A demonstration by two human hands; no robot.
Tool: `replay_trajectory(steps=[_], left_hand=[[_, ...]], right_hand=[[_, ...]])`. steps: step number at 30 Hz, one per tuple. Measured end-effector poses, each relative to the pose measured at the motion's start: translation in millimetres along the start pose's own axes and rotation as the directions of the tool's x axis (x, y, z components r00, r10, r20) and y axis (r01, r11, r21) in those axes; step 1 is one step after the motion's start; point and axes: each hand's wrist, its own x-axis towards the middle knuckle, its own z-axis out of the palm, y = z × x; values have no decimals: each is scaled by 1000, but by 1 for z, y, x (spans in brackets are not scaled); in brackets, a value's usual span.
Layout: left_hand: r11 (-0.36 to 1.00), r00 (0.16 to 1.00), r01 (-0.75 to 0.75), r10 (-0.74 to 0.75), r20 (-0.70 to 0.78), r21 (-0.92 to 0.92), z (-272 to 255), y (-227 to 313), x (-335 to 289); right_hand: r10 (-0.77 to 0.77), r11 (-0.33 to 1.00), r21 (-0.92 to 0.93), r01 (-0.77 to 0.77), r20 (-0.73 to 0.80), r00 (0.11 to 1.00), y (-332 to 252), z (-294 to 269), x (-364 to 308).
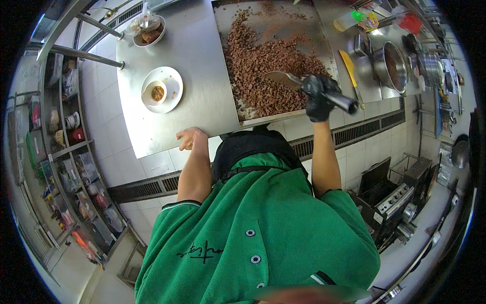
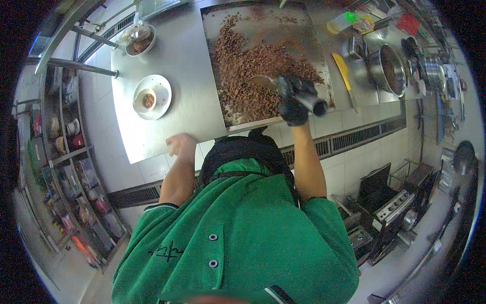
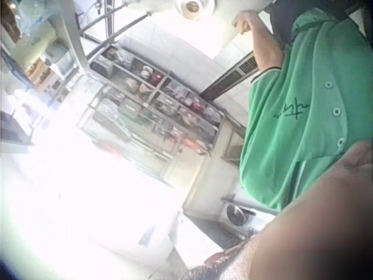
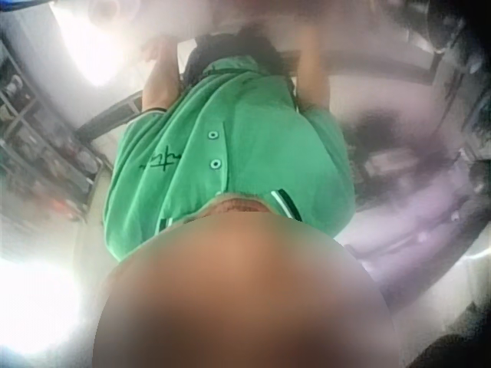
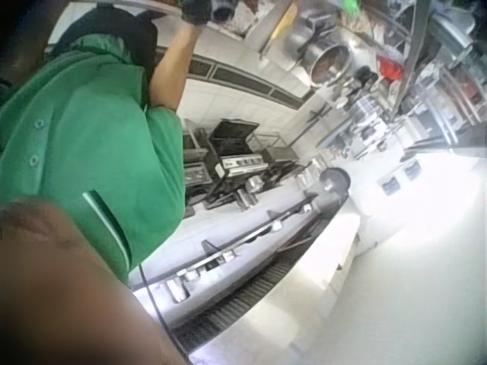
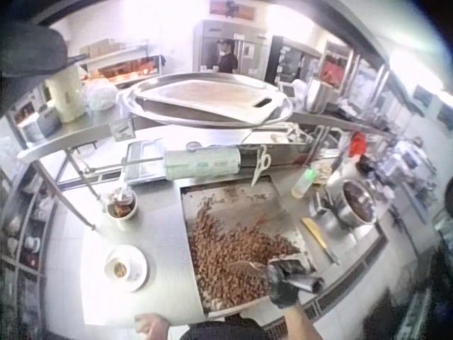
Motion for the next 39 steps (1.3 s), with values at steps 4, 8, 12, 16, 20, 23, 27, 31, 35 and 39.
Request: replay_trajectory(steps=[4,8,12,16,20,23,27,31,35,39], left_hand=[[1000,1000,13,-14,20,26,7,-2,5],[995,995,101,-101,19,-20,21,-3,11],[992,992,124,-124,-1,14,30,-6,15],[997,1000,15,-17,18,74,28,-8,18],[978,981,189,-192,-28,-87,25,-2,19],[996,997,73,-71,-31,56,25,-2,15],[995,999,-10,15,-51,102,22,-7,7],[998,996,-35,39,-84,51,13,0,0],[980,984,176,-179,-23,-91,-1,5,6],[984,983,179,-180,-37,-9,3,7,6]], right_hand=[[-54,916,400,-21,174,983,25,-19,-20],[337,927,-209,-313,96,937,4,-14,-23],[-225,908,-338,250,111,968,-35,-7,-17],[-135,883,-406,234,259,957,-67,0,-9],[-282,711,-626,321,164,945,-86,4,-11],[-307,881,-341,327,112,945,-87,8,-21],[-200,980,17,200,119,972,-80,12,-40],[390,753,467,-463,249,886,-77,3,-61],[503,668,472,-575,283,817,-73,-2,-74],[291,560,665,-494,400,869,-56,8,-58]])
